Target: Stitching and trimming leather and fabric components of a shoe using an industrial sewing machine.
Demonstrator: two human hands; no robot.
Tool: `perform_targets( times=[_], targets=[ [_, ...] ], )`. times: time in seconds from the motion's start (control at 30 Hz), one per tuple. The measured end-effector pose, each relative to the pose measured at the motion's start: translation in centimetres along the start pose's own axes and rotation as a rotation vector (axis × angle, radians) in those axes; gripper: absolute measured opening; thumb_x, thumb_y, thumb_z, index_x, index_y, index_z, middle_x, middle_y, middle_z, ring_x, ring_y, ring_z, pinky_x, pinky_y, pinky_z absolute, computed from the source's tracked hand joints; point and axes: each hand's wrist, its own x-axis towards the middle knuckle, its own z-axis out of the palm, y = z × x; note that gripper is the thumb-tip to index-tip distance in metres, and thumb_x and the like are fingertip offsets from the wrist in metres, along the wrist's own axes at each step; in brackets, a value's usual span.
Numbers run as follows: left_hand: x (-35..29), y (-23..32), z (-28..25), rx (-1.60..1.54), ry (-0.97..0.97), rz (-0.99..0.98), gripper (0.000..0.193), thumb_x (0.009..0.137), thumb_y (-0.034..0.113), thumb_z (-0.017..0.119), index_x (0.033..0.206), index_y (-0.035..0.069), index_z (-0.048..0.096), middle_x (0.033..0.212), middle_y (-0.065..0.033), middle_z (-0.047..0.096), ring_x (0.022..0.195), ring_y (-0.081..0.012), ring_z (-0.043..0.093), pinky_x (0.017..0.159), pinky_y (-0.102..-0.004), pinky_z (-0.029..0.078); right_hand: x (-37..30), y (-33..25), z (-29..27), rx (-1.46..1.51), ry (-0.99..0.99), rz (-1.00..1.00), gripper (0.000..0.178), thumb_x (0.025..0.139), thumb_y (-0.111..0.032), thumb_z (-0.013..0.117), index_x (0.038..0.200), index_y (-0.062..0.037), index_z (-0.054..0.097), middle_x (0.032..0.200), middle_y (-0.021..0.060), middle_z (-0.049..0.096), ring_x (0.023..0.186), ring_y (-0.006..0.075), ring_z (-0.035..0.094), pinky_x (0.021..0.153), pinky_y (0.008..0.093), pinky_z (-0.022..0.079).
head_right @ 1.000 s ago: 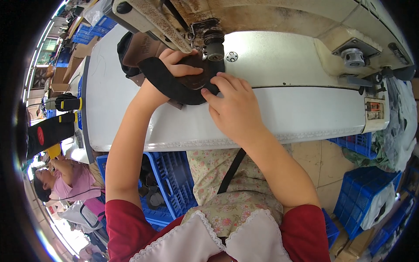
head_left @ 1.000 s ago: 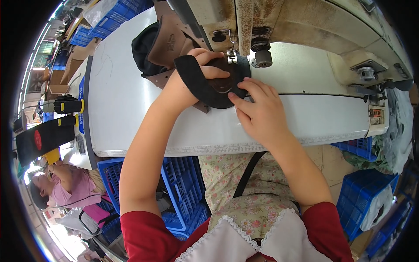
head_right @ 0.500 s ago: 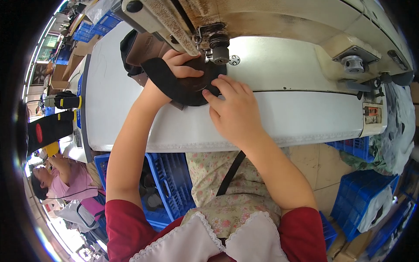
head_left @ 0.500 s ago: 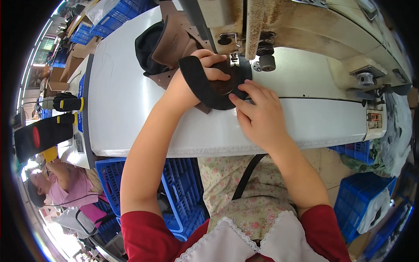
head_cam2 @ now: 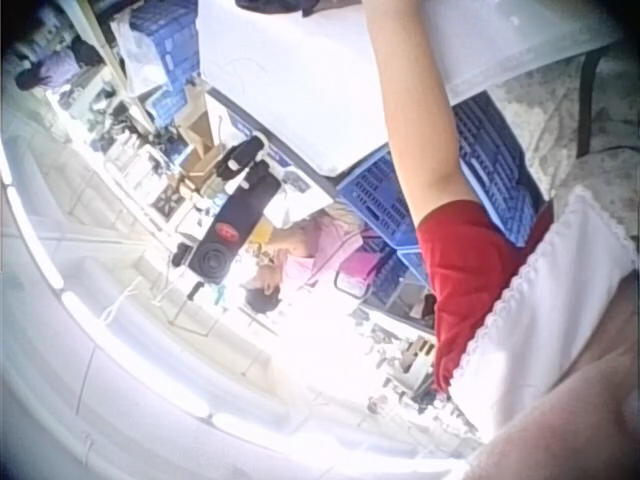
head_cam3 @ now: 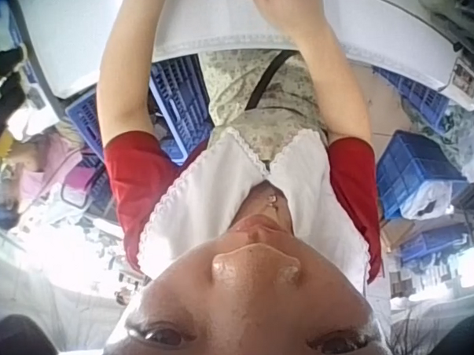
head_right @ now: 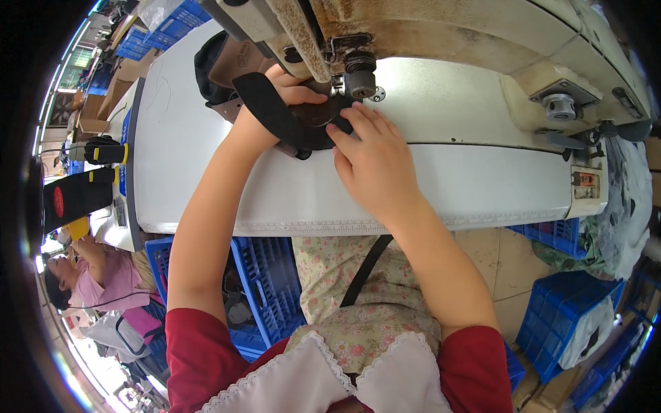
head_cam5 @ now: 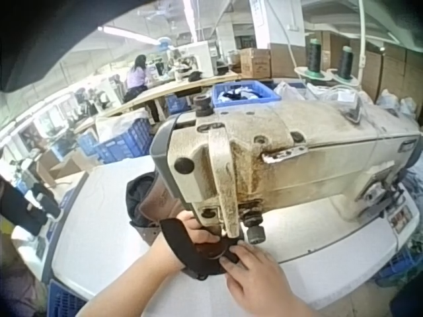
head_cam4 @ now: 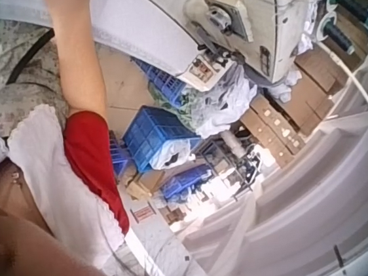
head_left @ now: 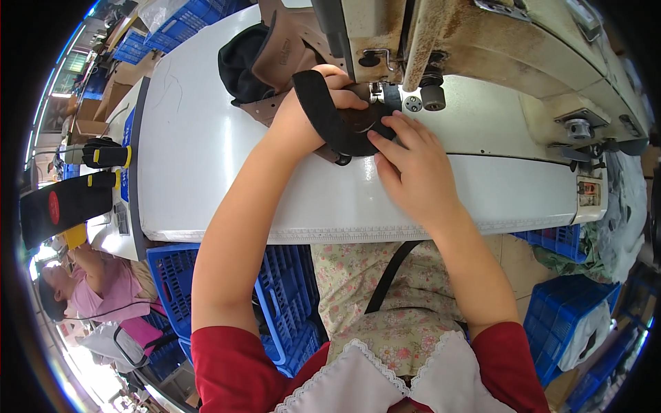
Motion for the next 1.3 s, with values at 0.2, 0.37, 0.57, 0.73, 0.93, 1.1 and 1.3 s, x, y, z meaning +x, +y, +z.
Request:
perform_targets(
  times=[0.2, 0.37, 0.57, 0.73, 0.93, 1.1, 1.3],
  targets=[
    [0.3, 0.9, -0.5, -0.052, 0.037, -0.025, 0.019, 0.065, 0.014, 0.076, 0.084, 0.01, 0.074, 0.095, -0.0071, 0.07, 0.101, -0.0302, 0.065, 0.085, -0.0381, 0.054, 0.0, 0.4, -0.2, -0.03, -0.017, -0.008, 0.027, 0.083, -0.013, 0.067, 0.108, -0.0056, 0.072, 0.124, 0.0165, 0.062, 0.124, 0.0342, 0.054, 0.108, 0.0483, 0.039],
    [0.1, 0.2, -1.8, -0.217, -0.082, -0.041, 0.019, 0.063, 0.011, 0.076, 0.081, 0.007, 0.073, 0.105, -0.0106, 0.072, 0.099, -0.0316, 0.066, 0.086, -0.0382, 0.054, -0.3, 0.3, -0.4, -0.04, -0.029, -0.02, 0.026, 0.082, -0.013, 0.067, 0.107, -0.0072, 0.073, 0.124, 0.0169, 0.062, 0.126, 0.0332, 0.052, 0.109, 0.0475, 0.037],
    [0.3, -0.4, -1.7, -0.154, -0.109, 0.046, 0.017, 0.063, 0.012, 0.074, 0.08, 0.007, 0.073, 0.103, -0.0092, 0.072, 0.1, -0.0292, 0.066, 0.084, -0.0374, 0.054, 0.2, 0.5, 0.0, -0.011, 0.005, -0.003, 0.025, 0.081, -0.013, 0.068, 0.105, -0.0071, 0.074, 0.124, 0.0183, 0.063, 0.123, 0.0342, 0.055, 0.106, 0.0478, 0.04],
    [0.4, 0.0, -1.3, -0.019, -0.057, 0.05, 0.016, 0.065, 0.012, 0.07, 0.08, 0.008, 0.074, 0.1, -0.0077, 0.071, 0.099, -0.0272, 0.066, 0.083, -0.0364, 0.053, 0.4, 1.2, 0.1, -0.033, 0.036, -0.024, 0.026, 0.081, -0.014, 0.068, 0.105, -0.0059, 0.074, 0.124, 0.0187, 0.063, 0.122, 0.0345, 0.055, 0.106, 0.0483, 0.041],
    [0.6, 0.3, -1.4, 0.048, -0.086, 0.042, 0.019, 0.065, 0.012, 0.069, 0.082, 0.007, 0.075, 0.096, -0.0079, 0.071, 0.097, -0.0263, 0.066, 0.081, -0.0364, 0.053, 0.5, 0.7, -0.1, 0.011, 0.008, 0.03, 0.027, 0.081, -0.016, 0.07, 0.106, -0.0072, 0.074, 0.123, 0.0175, 0.064, 0.121, 0.0336, 0.055, 0.102, 0.047, 0.043],
    [0.7, 0.4, -1.6, 0.011, -0.114, 0.016, 0.022, 0.065, 0.014, 0.07, 0.086, 0.007, 0.076, 0.097, -0.008, 0.071, 0.097, -0.0271, 0.066, 0.081, -0.037, 0.053, 0.2, 0.7, 0.4, -0.016, 0.049, 0.016, 0.026, 0.082, -0.017, 0.07, 0.106, -0.0077, 0.074, 0.124, 0.0174, 0.064, 0.121, 0.0339, 0.055, 0.101, 0.0465, 0.043],
    [0.2, 0.4, -1.5, 0.035, -0.105, 0.016, 0.023, 0.066, 0.015, 0.07, 0.088, 0.008, 0.076, 0.1, -0.0089, 0.071, 0.1, -0.0281, 0.066, 0.084, -0.0381, 0.052, 0.3, 0.9, 0.5, -0.023, 0.06, 0.003, 0.028, 0.082, -0.018, 0.07, 0.107, -0.0062, 0.073, 0.124, 0.0186, 0.063, 0.121, 0.0353, 0.055, 0.102, 0.0467, 0.043]
  ],
)
